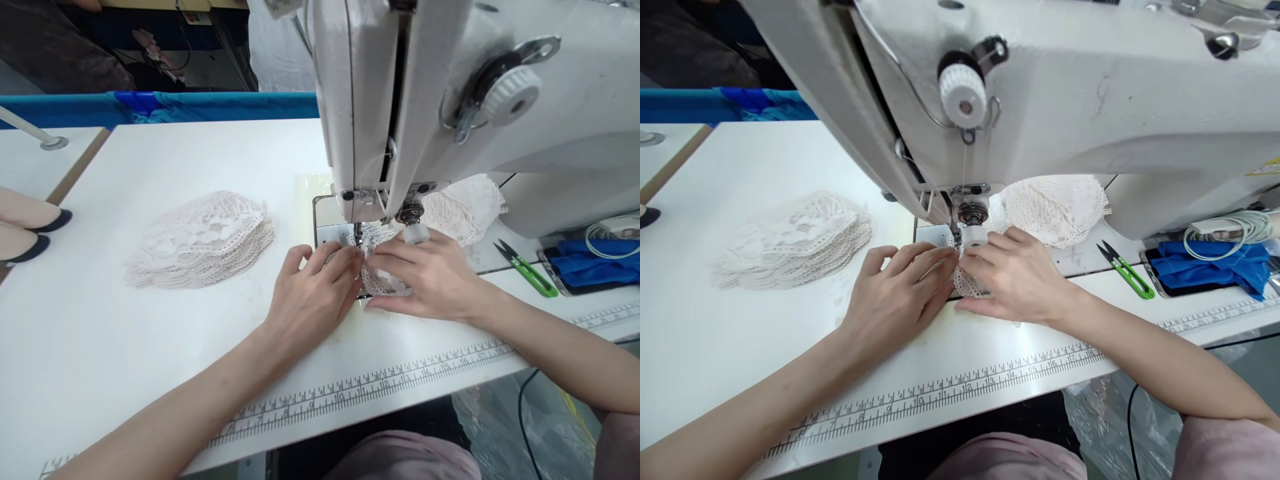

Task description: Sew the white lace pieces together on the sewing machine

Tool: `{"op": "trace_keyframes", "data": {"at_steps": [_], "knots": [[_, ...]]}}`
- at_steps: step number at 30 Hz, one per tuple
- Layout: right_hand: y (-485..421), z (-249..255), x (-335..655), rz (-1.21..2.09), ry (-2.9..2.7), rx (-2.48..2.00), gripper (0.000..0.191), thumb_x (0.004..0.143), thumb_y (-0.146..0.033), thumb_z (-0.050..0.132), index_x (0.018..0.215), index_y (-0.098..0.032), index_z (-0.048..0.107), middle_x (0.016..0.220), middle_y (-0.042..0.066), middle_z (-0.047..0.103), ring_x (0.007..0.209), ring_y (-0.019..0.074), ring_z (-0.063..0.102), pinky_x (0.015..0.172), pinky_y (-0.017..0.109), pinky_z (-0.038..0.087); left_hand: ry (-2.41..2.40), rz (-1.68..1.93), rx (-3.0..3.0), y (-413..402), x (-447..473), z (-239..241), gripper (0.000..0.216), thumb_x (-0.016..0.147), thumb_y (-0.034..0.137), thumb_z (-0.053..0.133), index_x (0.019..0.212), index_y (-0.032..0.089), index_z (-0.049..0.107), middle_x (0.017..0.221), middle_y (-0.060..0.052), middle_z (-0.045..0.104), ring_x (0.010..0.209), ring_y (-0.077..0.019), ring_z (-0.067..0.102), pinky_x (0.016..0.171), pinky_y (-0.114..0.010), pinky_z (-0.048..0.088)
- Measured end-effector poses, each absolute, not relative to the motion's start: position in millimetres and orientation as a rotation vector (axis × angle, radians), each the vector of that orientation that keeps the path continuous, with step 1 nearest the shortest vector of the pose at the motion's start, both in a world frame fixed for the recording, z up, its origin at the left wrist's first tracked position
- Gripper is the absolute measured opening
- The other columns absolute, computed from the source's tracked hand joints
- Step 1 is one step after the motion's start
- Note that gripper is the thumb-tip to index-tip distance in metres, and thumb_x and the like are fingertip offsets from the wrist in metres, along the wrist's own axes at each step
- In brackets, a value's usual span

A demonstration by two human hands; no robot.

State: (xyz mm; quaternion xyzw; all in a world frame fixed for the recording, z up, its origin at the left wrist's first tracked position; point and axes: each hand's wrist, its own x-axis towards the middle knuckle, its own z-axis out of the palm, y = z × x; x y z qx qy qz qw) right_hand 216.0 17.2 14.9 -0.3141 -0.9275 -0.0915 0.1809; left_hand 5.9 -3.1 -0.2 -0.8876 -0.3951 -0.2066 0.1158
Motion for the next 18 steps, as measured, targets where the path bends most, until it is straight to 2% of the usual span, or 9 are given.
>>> {"op": "trace_keyframes", "data": {"at_steps": [2,4,6,9,12,15,18], "knots": [[13,16,214,-0.170,-2.649,-0.937,0.025,0.092,-0.037,0.055,0.096,-0.016,0.068,0.098,0.004,0.071,0.081,0.0169,0.060,0.065,0.030,0.037,-1.212,-0.636,-2.689,-1,5,1,0.029,0.089,0.015,0.051,0.116,0.021,0.062,0.114,-0.005,0.069,0.104,-0.0236,0.062,0.080,-0.040,0.040],[13,14,212,-0.132,-2.626,-0.984,0.017,0.094,-0.020,0.051,0.094,-0.017,0.067,0.093,0.002,0.072,0.079,0.0146,0.060,0.065,0.029,0.036,-1.285,-0.609,-2.794,3,5,4,0.033,0.087,0.016,0.050,0.118,0.019,0.060,0.116,-0.007,0.067,0.105,-0.0243,0.060,0.083,-0.041,0.041],[15,9,211,-0.143,-2.562,-1.055,0.022,0.094,-0.012,0.045,0.098,-0.018,0.065,0.084,0.001,0.071,0.070,0.0136,0.058,0.062,0.028,0.035,-1.327,-0.553,-2.865,10,5,7,0.034,0.085,0.019,0.051,0.117,0.016,0.061,0.114,-0.009,0.066,0.104,-0.0258,0.059,0.083,-0.042,0.041],[18,2,211,-0.167,-2.489,-1.176,0.025,0.095,-0.012,0.039,0.104,-0.017,0.062,0.073,0.001,0.066,0.062,0.0145,0.053,0.055,0.028,0.029,-1.385,-0.568,-2.890,22,8,9,0.025,0.089,0.025,0.048,0.104,0.016,0.066,0.106,-0.008,0.068,0.097,-0.0250,0.061,0.082,-0.042,0.041],[20,0,210,-0.101,-2.489,-1.185,0.030,0.092,-0.008,0.035,0.108,-0.014,0.060,0.076,0.004,0.066,0.064,0.0155,0.054,0.056,0.027,0.031,-1.547,-0.716,-2.930,31,10,11,0.027,0.094,0.025,0.044,0.088,0.018,0.070,0.097,-0.005,0.069,0.088,-0.0211,0.062,0.079,-0.039,0.043],[21,1,209,0.000,-2.488,-1.168,0.029,0.092,-0.021,0.045,0.115,-0.011,0.059,0.083,0.006,0.067,0.070,0.0175,0.056,0.062,0.029,0.038,-1.745,-0.894,-3.020,36,10,15,0.030,0.094,0.028,0.046,0.078,0.018,0.070,0.088,-0.004,0.069,0.076,-0.0165,0.062,0.069,-0.032,0.046],[23,-1,210,0.023,-2.434,-1.123,0.026,0.093,-0.028,0.051,0.110,-0.014,0.064,0.083,0.004,0.068,0.070,0.0163,0.057,0.064,0.029,0.040,-1.837,-0.952,-3.070,37,9,21,0.030,0.093,0.030,0.048,0.075,0.019,0.070,0.084,-0.003,0.068,0.073,-0.0149,0.062,0.066,-0.030,0.046]]}}
